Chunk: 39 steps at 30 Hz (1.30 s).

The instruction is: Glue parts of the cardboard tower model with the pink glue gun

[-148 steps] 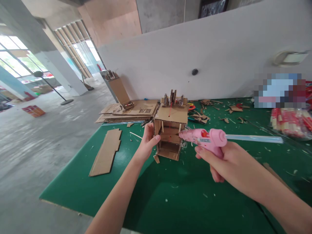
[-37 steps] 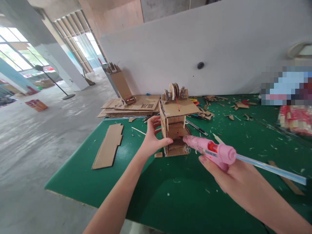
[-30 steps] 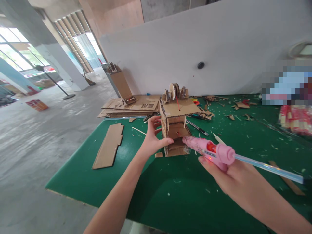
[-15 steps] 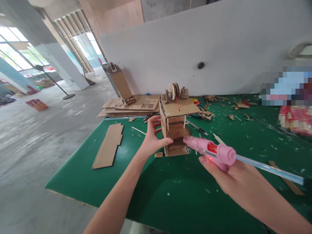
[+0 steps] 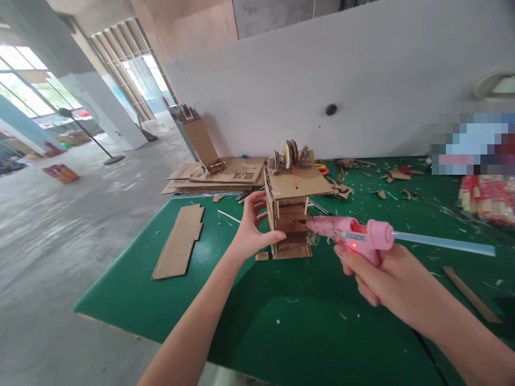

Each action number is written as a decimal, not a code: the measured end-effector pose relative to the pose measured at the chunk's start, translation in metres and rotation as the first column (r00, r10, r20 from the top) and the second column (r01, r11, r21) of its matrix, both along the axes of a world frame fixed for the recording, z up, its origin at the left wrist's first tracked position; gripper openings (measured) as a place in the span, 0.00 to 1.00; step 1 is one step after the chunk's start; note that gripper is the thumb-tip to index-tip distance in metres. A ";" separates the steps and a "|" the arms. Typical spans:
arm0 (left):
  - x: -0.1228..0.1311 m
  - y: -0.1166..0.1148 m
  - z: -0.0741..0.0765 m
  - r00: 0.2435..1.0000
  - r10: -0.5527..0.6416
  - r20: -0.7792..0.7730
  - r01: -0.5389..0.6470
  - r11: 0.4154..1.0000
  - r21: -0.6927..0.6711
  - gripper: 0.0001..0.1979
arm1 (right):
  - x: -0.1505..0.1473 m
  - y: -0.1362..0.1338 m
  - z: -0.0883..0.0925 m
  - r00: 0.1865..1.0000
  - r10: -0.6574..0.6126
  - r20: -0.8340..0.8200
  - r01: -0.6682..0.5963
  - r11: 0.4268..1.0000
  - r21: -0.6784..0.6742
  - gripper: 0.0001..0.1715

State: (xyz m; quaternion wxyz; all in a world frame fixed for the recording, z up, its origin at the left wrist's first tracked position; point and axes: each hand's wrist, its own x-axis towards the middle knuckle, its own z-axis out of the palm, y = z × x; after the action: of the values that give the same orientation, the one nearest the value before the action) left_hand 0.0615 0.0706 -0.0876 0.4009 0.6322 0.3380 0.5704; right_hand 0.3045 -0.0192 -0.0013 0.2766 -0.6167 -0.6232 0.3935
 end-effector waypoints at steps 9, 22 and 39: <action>0.000 -0.001 0.002 1.000 0.006 -0.001 -0.006 1.000 -0.016 0.48 | 0.002 0.009 -0.005 0.997 0.040 -0.067 -0.045 0.997 -0.068 0.28; 0.006 -0.002 0.010 0.992 0.105 0.063 -0.098 0.990 -0.101 0.48 | 0.000 -0.012 -0.021 0.999 -0.055 0.002 0.053 0.982 0.180 0.23; 0.010 -0.007 0.017 0.987 0.152 0.058 -0.144 0.982 -0.122 0.47 | 0.002 -0.010 -0.037 0.996 0.077 0.050 -0.090 0.931 0.355 0.21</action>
State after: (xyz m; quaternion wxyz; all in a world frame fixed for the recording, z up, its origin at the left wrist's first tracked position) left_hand 0.0718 0.0639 -0.0706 0.4052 0.5611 0.4032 0.5986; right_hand 0.3067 -0.0292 -0.0387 0.3558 -0.5359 -0.7148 0.2743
